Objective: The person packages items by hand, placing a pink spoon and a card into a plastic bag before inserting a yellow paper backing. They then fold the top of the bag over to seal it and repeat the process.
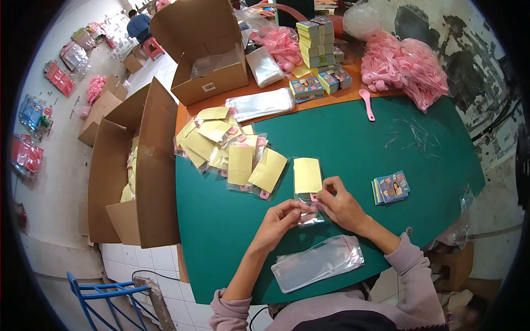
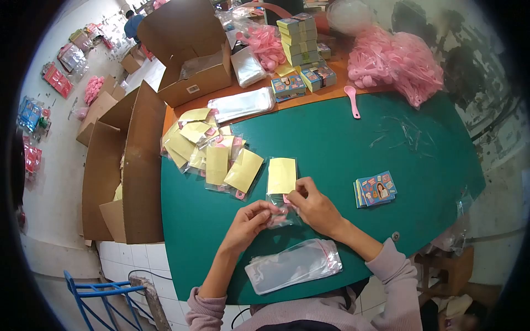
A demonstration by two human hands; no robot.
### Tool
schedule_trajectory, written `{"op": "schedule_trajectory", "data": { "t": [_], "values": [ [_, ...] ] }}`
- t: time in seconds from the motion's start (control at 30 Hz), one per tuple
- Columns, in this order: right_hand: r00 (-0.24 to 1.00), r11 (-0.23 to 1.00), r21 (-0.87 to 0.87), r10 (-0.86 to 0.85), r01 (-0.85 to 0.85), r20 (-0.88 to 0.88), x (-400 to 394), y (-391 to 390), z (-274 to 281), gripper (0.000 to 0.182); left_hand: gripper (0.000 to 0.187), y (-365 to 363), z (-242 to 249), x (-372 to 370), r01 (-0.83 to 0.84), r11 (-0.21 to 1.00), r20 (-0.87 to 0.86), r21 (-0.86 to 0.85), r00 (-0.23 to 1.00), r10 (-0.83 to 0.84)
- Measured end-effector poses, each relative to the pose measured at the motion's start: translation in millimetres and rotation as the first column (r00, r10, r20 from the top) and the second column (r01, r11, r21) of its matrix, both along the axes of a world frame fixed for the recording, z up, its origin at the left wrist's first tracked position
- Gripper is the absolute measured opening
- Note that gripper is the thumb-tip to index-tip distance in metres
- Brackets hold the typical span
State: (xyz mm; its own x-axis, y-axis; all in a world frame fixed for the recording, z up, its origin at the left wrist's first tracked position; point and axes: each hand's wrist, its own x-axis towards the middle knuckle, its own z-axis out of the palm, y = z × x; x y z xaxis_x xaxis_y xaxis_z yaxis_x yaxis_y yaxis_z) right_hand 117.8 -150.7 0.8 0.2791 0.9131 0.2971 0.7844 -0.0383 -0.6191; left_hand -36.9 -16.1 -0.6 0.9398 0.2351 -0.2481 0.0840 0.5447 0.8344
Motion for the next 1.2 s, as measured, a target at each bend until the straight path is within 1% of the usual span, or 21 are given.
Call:
{"op": "schedule_trajectory", "data": {
  "t": [0.03,0.07,0.1,0.13,0.17,0.2,0.23,0.27,0.3,0.37,0.4,0.47,0.6,0.67,0.7,0.77,0.9,0.97,1.0,1.07,1.2],
  "values": [
    [0.999,0.998,0.064,-0.008,0.010,-0.036,2,0,-3,0.027,0.018,4,2,-2,0.052,0.999,-0.019,0.007,0.998,-0.052],
    [0.993,0.994,0.097,-0.030,0.041,-0.111,4,-1,-4,0.018,0.018,7,1,-4,0.057,0.998,-0.015,0.003,0.998,-0.057],
    [0.994,0.995,0.091,-0.034,0.044,-0.107,5,-3,-5,0.018,0.017,10,-1,-6,0.052,0.998,-0.013,0.034,0.999,-0.052],
    [0.987,0.995,0.097,-0.009,0.024,-0.159,6,-6,-7,0.018,0.018,11,-1,-7,0.045,0.997,-0.013,0.067,0.999,-0.044],
    [0.977,0.994,0.106,0.019,0.004,-0.213,7,-7,-8,0.018,0.018,9,2,-4,0.043,0.997,-0.013,0.064,0.999,-0.042],
    [0.976,0.995,0.103,0.021,0.002,-0.216,8,-8,-6,0.018,0.021,4,11,1,0.053,0.925,-0.075,0.376,0.997,-0.026],
    [0.978,0.996,0.088,0.050,-0.032,-0.205,8,-9,-1,0.017,0.025,0,16,3,0.079,0.758,-0.131,0.648,0.991,0.008],
    [0.978,0.995,0.074,0.080,-0.067,-0.192,9,-10,1,0.017,0.024,-2,12,5,0.066,0.669,-0.077,0.741,0.997,-0.013],
    [0.978,0.995,0.075,0.083,-0.069,-0.192,11,-11,0,0.017,0.024,-1,9,5,0.064,0.668,-0.077,0.741,0.997,-0.010],
    [0.933,0.997,0.053,0.071,-0.056,-0.352,15,-14,-4,0.016,0.018,0,5,6,0.077,0.478,-0.091,0.875,0.996,0.007],
    [0.933,0.997,0.052,0.070,-0.055,-0.354,14,-14,-3,0.016,0.018,-2,5,7,0.079,0.479,-0.093,0.874,0.996,0.006],
    [0.787,0.999,-0.023,0.015,-0.038,-0.617,13,-13,1,0.012,0.010,-9,2,11,-0.107,0.551,0.001,0.828,0.982,0.190],
    [0.741,1.000,-0.025,-0.008,-0.011,-0.672,14,-12,-8,0.010,0.011,-13,-3,12,-0.125,0.578,-0.023,0.807,0.970,0.242],
    [0.540,0.990,-0.138,-0.117,0.003,-0.833,13,-10,-7,0.011,0.014,-12,-5,12,-0.148,0.624,-0.026,0.767,0.965,0.261],
    [0.539,0.991,-0.137,-0.116,0.002,-0.834,12,-10,-9,0.011,0.014,-11,-5,13,-0.148,0.623,-0.027,0.768,0.965,0.262],
    [0.475,0.986,-0.142,-0.165,0.083,-0.864,9,-8,-13,0.011,0.014,-11,-6,13,-0.139,0.618,-0.041,0.774,0.963,0.268],
    [0.509,0.977,-0.186,-0.213,0.103,-0.834,7,-5,-12,0.010,0.015,-14,-7,15,-0.127,0.591,-0.072,0.796,0.951,0.301],
    [0.455,0.975,-0.162,-0.216,0.154,-0.864,6,-5,-11,0.010,0.016,-15,-7,17,-0.172,0.703,-0.147,0.690,0.918,0.369],
    [0.454,0.975,-0.163,-0.215,0.152,-0.865,5,-4,-12,0.010,0.016,-15,-7,17,-0.172,0.703,-0.149,0.690,0.917,0.371],
    [0.479,0.969,-0.133,-0.220,0.209,-0.850,3,-3,-12,0.010,0.017,-17,-7,19,-0.281,0.731,-0.115,0.622,0.890,0.440],
    [0.510,0.971,-0.134,-0.220,0.199,-0.832,2,-3,-11,0.008,0.017,-18,-15,17,-0.279,0.724,-0.087,0.630,0.902,0.423]
  ]
}}
